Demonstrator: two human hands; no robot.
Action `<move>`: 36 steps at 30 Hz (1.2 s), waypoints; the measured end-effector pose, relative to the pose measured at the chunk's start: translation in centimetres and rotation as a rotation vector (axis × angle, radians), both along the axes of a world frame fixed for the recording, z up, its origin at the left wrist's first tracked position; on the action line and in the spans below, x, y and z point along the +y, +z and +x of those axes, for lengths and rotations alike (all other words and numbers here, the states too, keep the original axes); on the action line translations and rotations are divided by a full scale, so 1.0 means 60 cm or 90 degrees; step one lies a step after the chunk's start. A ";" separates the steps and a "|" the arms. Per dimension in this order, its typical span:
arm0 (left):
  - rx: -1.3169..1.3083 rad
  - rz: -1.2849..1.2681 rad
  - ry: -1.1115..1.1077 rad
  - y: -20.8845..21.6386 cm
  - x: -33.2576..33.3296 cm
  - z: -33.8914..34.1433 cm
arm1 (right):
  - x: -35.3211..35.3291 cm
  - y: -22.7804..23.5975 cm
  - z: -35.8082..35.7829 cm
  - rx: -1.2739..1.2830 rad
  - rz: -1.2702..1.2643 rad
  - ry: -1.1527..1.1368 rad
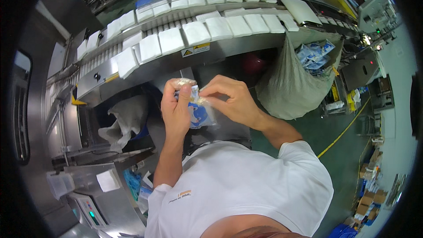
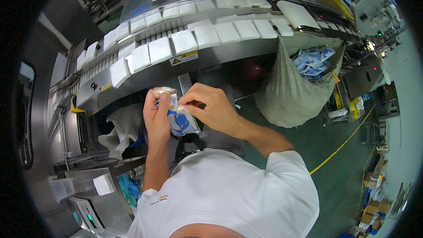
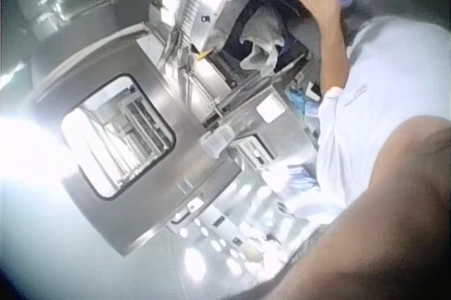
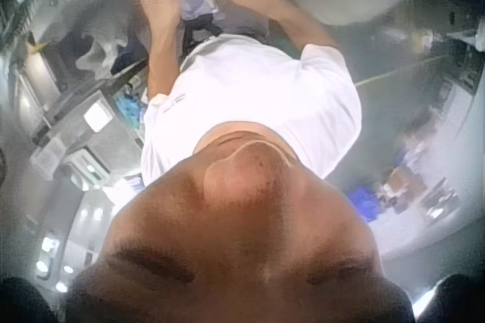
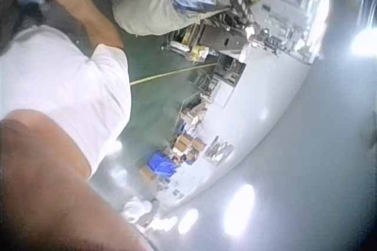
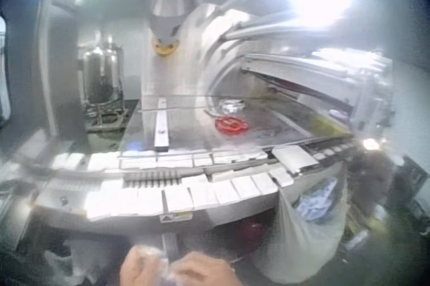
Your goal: The person uses scissors to cut open blue plastic packets, extracts white rectangular blocks, and places them onto a moving industrial conveyor belt.
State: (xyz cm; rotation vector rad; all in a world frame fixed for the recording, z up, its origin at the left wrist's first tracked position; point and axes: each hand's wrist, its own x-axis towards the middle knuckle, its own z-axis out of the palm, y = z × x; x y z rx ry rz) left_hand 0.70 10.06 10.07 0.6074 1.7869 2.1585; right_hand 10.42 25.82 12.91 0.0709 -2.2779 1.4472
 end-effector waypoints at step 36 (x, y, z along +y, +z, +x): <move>0.107 -0.116 -0.372 0.045 -0.004 -0.019 | 0.064 0.028 0.053 -0.079 -0.196 -0.012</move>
